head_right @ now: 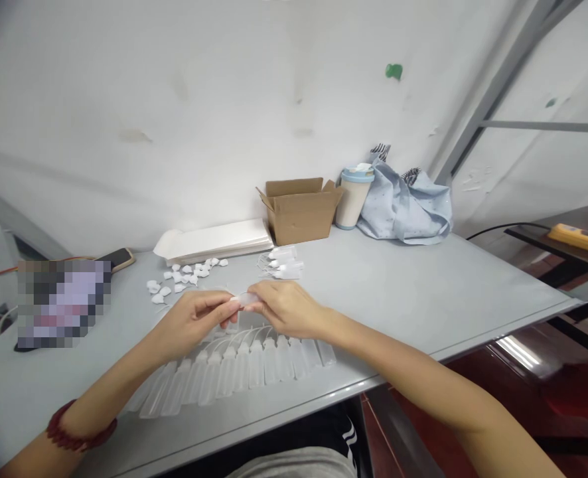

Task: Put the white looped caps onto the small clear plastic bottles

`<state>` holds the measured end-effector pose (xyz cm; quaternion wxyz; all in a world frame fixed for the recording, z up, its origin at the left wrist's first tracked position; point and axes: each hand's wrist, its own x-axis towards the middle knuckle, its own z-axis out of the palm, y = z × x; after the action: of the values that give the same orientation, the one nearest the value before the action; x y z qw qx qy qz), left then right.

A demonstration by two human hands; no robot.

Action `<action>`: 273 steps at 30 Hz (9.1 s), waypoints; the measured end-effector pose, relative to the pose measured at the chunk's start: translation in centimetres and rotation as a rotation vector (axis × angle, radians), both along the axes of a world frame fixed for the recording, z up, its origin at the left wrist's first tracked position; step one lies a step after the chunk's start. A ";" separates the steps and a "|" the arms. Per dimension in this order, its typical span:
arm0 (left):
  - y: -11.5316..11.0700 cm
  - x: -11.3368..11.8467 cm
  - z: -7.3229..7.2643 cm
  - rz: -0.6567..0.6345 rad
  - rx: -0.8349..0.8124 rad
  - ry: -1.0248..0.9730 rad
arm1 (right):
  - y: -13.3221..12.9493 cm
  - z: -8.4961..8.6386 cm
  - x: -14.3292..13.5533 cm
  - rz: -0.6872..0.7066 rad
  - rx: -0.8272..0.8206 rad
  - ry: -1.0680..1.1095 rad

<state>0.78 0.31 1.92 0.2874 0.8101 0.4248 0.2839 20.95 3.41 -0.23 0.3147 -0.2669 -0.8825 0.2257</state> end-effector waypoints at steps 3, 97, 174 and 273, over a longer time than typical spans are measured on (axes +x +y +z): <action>-0.4 0.3 -0.8 -0.016 0.368 0.033 | 0.0 0.8 0.3 0.120 -0.497 0.047; 5.8 -7.0 -3.5 0.464 0.208 0.673 | 1.1 -1.2 -1.0 0.138 0.179 -0.443; 0.7 0.2 -1.0 0.216 -0.114 -0.145 | 0.1 0.1 -0.2 -0.056 -0.174 -0.022; -0.5 0.8 -0.4 0.065 -0.018 0.119 | -0.1 0.0 -0.5 -0.055 -0.320 0.190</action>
<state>1.53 -0.19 1.55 0.2595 0.8088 0.4697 0.2408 20.44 3.36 -0.22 0.3563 -0.3148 -0.7940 0.3789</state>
